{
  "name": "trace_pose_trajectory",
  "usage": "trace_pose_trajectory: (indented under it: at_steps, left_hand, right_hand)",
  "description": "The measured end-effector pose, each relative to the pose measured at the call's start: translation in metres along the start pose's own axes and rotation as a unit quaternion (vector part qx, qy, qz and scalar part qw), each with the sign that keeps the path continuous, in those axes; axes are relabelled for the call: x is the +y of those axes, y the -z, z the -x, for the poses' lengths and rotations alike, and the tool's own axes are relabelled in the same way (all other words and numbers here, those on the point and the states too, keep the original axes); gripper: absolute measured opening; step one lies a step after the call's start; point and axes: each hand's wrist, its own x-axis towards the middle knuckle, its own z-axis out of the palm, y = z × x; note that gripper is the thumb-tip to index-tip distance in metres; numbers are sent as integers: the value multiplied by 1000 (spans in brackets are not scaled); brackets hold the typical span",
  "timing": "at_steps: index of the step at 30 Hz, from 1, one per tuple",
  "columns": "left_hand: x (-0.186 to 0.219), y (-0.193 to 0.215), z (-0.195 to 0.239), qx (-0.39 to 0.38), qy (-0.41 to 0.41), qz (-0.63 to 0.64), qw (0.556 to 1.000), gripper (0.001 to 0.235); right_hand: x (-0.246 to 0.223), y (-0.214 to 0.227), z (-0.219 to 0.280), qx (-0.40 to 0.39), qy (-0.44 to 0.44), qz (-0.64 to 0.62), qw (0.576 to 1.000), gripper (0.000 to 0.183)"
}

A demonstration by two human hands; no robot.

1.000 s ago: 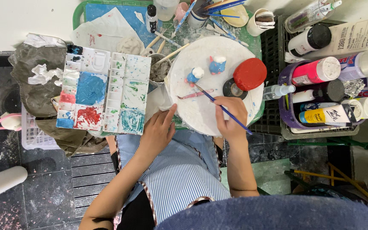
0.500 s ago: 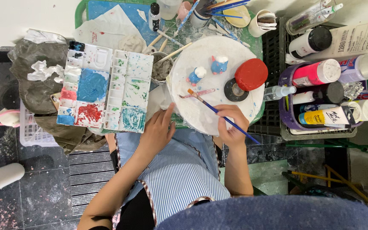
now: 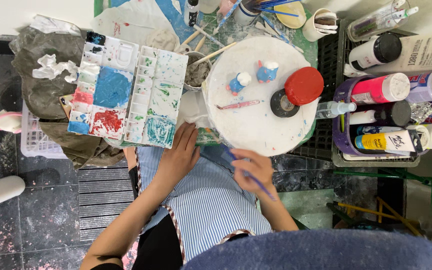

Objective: The person paints small blue and pink clay figures using a paintbrush. They dip the brush into a palette with various colors, apply the paint to the figures by hand, and rinse the brush in a cup of water.

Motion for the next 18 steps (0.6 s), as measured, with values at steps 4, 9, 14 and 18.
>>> trace_pose_trajectory:
  at_steps: [4,9,14,18]
  left_hand:
    - [-3,-6,7,16,-5,-40,999,57]
    - [-12,-13,18,44,-31,-64,996,57]
    - [-13,-7,16,42,-28,-59,997,60]
    - [-9,-3,9,19,-24,-71,997,62]
  right_hand:
    - [-11,-12,-10,-86,45,72,993,33]
    - [-12,-33,-19,-122,31,134,983,29]
    - [-12,-41,-18,-153,-28,118,981,19]
    - [-10,-35,-21,-142,-37,98,984,15]
